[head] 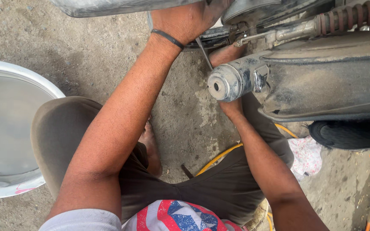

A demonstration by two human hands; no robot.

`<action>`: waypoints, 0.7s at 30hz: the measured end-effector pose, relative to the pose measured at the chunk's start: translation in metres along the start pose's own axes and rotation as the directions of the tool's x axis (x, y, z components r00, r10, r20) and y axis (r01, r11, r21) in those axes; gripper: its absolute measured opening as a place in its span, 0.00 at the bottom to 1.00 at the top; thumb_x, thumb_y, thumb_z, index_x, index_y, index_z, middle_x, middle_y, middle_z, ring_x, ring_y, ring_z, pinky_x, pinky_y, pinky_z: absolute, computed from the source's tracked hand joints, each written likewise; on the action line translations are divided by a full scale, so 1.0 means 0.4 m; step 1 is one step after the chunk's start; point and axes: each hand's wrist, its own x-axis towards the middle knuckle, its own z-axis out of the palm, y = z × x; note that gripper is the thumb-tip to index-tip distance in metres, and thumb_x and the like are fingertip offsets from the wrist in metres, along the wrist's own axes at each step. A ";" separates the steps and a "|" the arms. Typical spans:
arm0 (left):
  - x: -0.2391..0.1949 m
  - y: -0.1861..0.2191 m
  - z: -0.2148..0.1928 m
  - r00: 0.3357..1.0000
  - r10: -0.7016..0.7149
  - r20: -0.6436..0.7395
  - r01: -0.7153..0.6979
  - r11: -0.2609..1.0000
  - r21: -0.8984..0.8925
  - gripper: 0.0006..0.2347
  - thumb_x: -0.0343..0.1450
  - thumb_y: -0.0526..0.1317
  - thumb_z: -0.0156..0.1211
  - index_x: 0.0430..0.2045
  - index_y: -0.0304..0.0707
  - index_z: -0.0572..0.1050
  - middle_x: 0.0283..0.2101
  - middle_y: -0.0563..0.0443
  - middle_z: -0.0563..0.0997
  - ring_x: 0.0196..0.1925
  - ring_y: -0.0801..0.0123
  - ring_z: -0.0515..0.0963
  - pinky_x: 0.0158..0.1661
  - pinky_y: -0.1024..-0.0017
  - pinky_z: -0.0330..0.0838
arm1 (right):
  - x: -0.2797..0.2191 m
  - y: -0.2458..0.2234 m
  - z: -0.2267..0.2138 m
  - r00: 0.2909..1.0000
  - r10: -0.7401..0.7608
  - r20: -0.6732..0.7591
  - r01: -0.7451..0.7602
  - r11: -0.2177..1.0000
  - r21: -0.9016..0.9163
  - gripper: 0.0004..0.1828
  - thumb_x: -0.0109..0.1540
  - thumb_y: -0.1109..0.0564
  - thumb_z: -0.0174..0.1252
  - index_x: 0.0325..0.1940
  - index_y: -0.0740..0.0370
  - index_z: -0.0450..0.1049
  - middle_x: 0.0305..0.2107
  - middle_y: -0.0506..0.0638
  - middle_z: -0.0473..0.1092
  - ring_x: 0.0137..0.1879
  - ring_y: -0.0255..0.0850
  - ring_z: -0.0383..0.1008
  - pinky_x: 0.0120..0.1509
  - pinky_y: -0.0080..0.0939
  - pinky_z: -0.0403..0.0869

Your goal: The person uses a tire lever to pry the tire bead away from the rim of a motorcycle's rear wheel. They repeatedly insert the tool and lever the tire to loosen the bead. The person is sitting on the ground next to the motorcycle during the process.

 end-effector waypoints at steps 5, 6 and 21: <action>0.020 -0.003 -0.059 1.000 0.009 0.025 -0.005 0.991 -0.137 0.20 0.74 0.62 0.63 0.34 0.44 0.85 0.20 0.51 0.82 0.18 0.63 0.80 0.17 0.65 0.72 | 0.240 0.032 -0.059 0.982 -0.125 0.145 0.145 0.980 -0.136 0.20 0.67 0.46 0.65 0.41 0.68 0.73 0.30 0.57 0.69 0.34 0.40 0.66 0.42 0.48 0.68; 0.022 -0.004 -0.060 1.000 0.013 0.004 -0.012 0.993 -0.119 0.21 0.74 0.62 0.63 0.35 0.44 0.85 0.21 0.51 0.83 0.20 0.63 0.81 0.19 0.64 0.74 | 0.269 0.039 -0.073 0.976 -0.125 0.178 0.153 0.977 -0.151 0.20 0.67 0.46 0.64 0.41 0.67 0.73 0.29 0.57 0.69 0.34 0.40 0.66 0.41 0.48 0.68; -0.017 -0.035 0.023 0.999 -0.017 0.048 0.020 0.997 -0.080 0.24 0.71 0.64 0.65 0.47 0.47 0.82 0.39 0.50 0.86 0.38 0.58 0.86 0.36 0.60 0.81 | 0.417 0.157 -0.026 0.951 -0.241 0.193 0.283 0.931 -0.232 0.18 0.68 0.45 0.59 0.39 0.63 0.70 0.24 0.52 0.65 0.28 0.37 0.63 0.33 0.43 0.66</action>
